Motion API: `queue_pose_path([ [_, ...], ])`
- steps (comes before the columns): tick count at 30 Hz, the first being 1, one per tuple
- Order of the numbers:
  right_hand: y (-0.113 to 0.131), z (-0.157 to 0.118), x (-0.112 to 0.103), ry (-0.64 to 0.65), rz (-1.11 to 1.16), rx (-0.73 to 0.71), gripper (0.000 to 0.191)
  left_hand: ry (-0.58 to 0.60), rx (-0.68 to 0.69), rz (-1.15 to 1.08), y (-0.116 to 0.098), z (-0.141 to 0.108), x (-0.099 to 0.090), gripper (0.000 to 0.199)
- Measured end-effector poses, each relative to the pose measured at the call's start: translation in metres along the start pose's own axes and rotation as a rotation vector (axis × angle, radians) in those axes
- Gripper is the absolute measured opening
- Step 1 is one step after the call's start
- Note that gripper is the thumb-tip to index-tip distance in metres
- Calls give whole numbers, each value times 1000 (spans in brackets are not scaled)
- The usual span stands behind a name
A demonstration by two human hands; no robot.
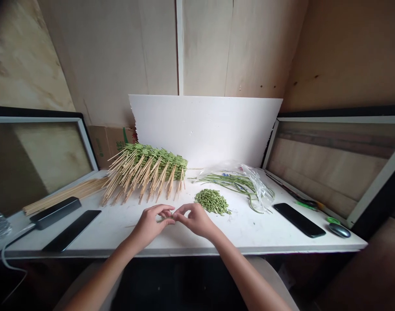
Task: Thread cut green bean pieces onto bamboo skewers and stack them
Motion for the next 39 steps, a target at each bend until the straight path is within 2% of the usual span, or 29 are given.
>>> queue_pose_path([
  [3,4,1,-8,-42,2,19,37,-37,16,88,2,2,-5,13],
  [7,5,0,-11,-65,-39,10,31,-68,52,189,7,4,-8,10],
  [11,1,-1,-5,-93,-102,-100,25,-80,62,193,6,3,-6,11],
  [17,4,-3,0,-104,-300,-343,20,-46,85,153,1,2,-4,11],
  [21,2,-3,2,-82,-321,-403,14,-2,91,111,-5,2,-5,13],
  [26,2,-4,7,-126,-198,-416,19,78,60,-60,-13,1,-3,16],
  [31,6,-5,10,-188,24,-322,20,46,22,-183,-15,0,-1,20],
  [35,5,-3,11,-188,175,-304,29,93,-31,-346,-19,-1,1,17],
  [39,5,-3,13,-240,193,-308,32,97,-67,-447,-22,-1,3,19],
])
Point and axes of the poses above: each hand's wrist, its own z-axis towards the middle knuckle, its own x-axis out of the palm, y = z × x, the point moved 2 cm from there along z, towards the middle knuckle, and after that the axes turned 13 degrees about z, right-handed, at the moved point
